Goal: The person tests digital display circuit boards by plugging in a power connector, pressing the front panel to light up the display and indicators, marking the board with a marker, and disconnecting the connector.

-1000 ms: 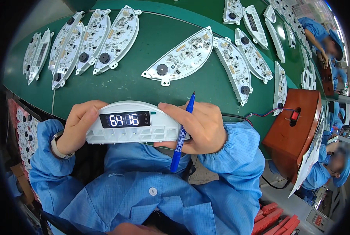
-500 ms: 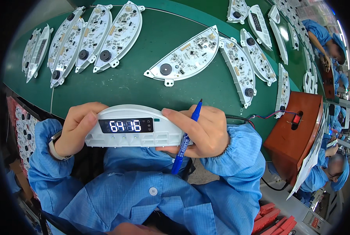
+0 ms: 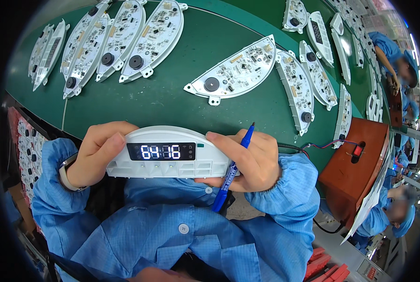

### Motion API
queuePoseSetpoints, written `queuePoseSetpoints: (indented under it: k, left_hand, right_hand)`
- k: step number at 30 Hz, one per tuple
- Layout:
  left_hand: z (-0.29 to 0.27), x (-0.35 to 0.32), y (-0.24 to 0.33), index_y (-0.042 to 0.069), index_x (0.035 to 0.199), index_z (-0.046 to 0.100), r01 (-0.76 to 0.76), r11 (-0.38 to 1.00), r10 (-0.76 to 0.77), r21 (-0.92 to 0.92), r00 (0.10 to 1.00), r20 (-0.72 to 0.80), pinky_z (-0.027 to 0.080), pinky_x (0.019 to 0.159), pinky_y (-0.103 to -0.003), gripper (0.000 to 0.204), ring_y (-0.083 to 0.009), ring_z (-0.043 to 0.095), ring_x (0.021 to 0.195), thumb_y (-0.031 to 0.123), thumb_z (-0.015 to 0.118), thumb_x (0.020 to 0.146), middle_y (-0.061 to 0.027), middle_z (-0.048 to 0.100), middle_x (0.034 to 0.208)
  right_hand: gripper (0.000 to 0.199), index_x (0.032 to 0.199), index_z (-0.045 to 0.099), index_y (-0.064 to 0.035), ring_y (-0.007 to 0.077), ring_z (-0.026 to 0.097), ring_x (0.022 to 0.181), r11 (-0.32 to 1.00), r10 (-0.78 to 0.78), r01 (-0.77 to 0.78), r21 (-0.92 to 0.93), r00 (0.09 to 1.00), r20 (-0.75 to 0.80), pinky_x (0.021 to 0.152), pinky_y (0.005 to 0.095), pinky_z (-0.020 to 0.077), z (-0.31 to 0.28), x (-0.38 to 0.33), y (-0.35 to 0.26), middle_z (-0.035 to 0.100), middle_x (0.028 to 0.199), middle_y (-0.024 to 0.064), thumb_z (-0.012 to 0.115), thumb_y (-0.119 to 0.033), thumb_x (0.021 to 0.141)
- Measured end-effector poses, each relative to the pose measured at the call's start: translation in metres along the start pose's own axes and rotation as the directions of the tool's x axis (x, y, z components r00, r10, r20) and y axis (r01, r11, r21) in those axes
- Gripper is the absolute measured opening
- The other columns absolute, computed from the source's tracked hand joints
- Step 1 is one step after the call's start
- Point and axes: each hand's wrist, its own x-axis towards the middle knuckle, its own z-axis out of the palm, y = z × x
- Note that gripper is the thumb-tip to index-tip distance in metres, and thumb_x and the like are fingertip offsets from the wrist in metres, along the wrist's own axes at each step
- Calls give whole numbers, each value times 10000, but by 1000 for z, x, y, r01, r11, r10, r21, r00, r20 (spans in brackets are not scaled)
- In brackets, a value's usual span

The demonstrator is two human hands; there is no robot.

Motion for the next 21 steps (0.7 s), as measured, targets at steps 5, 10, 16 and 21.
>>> queuePoseSetpoints:
  k: [5, 10, 16, 21]
  left_hand:
    - [-1, 0, -1, -83, 1082, 597, -12, 1000, 12, 3, 1000, 14, 455, 756, -243, 379, -117, 581, 861, 247, 435, 990, -98, 648, 983]
    - [-1, -1, -2, -83, 1084, 598, -26, 1000, 26, 6, 999, 23, 454, 765, -246, 379, -121, 581, 873, 245, 432, 993, -104, 645, 1008]
    - [-1, 0, -2, -81, 1090, 598, -36, 999, 36, 2, 999, 31, 454, 774, -247, 375, -121, 582, 882, 243, 435, 994, -101, 642, 1021]
    - [0, 1, -2, -82, 1110, 590, -18, 998, 20, -64, 999, 33, 459, 788, -247, 378, -118, 585, 900, 244, 439, 994, -103, 643, 1036]
  right_hand:
    - [670, 1105, 566, 60, 200, 589, 569, 1000, -25, 25, 3, 999, -34, 499, 298, 477, 5, -2, 2, 664, 826, 143, 849, -335, 644]
    - [670, 1114, 561, 54, 189, 579, 559, 999, -34, 34, -22, 999, -22, 491, 294, 466, 3, -2, 2, 666, 824, 135, 846, -336, 650]
    - [673, 1121, 555, 45, 184, 580, 560, 999, -34, 33, -20, 999, -24, 493, 296, 466, 4, -3, 1, 670, 830, 135, 849, -334, 649]
    - [683, 1125, 552, 42, 189, 584, 560, 1000, -21, 21, -20, 1000, -1, 498, 298, 470, 3, -3, 1, 669, 832, 134, 854, -335, 641]
